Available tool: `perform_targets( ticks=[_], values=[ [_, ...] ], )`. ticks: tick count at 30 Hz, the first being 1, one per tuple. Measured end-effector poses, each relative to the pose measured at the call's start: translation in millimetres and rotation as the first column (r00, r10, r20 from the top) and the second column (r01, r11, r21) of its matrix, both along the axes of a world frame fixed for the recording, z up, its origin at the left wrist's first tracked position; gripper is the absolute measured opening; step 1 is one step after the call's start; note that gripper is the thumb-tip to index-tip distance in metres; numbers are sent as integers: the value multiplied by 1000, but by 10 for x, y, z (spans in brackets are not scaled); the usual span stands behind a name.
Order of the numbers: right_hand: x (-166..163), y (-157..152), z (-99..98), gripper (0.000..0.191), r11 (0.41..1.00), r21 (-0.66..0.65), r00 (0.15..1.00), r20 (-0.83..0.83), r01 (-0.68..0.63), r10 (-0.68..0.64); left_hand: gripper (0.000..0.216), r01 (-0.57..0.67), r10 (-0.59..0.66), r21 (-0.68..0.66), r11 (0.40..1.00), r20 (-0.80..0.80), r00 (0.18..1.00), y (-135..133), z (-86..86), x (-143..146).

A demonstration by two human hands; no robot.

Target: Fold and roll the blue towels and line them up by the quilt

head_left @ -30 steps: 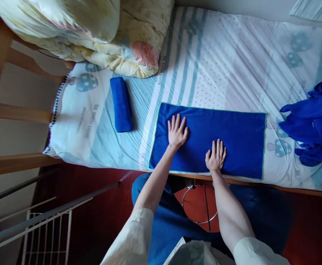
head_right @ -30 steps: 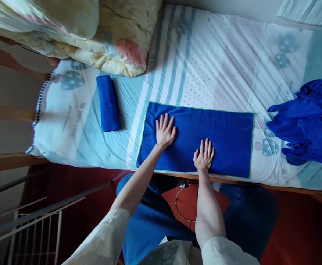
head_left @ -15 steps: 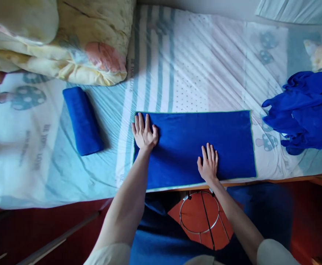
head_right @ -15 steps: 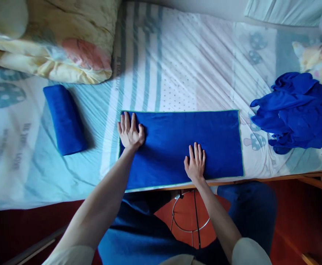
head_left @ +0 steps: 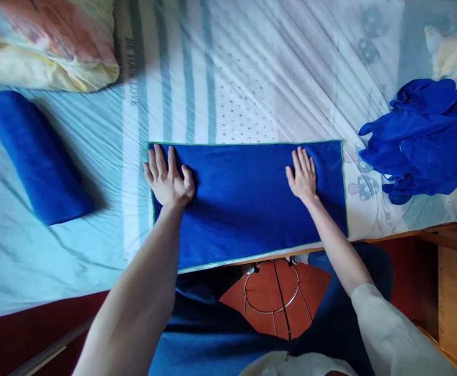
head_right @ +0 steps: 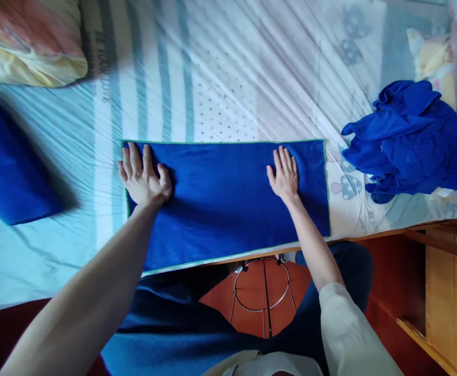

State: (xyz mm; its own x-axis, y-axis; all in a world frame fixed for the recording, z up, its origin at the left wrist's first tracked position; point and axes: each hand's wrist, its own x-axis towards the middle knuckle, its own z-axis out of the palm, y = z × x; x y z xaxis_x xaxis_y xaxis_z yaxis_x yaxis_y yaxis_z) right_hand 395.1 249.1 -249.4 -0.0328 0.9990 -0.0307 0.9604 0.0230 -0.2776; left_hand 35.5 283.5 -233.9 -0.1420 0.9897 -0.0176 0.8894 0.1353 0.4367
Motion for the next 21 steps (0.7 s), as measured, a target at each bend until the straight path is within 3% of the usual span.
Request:
perform_targets(
  ticks=[4, 7, 11, 14, 16, 19, 21],
  values=[
    [663, 121, -118, 64, 988, 81, 989, 67, 130, -135, 64, 1, 0, 5, 1000, -30, 1000, -18, -10, 3],
    [942, 248, -193, 65, 976, 125, 980, 76, 176, -186, 64, 2, -2, -6, 1000, -26, 1000, -15, -31, -12],
    [1023, 316, -197, 65, 978, 129, 980, 92, 164, -176, 65, 2, -3, -11, 1000, -38, 999, 50, -24, -34],
    [914, 113, -92, 65, 984, 109, 983, 108, 138, -150, 67, 16, -17, -33, 999, -25, 1000, -15, 46, 2],
    [834, -170, 1, 65, 991, 81, 987, 111, 107, -116, 67, 68, -68, -47, 997, -6, 998, -231, 99, 70],
    [817, -696, 111, 63, 999, 10, 995, 92, 43, -43, 65, 152, -151, -60, 987, 19, 988, -800, 125, 207],
    [890, -1013, 153, 61, 999, -30, 998, 70, 10, -8, 65, 116, -114, -64, 991, 28, 993, -1206, 106, 273]
  ],
)
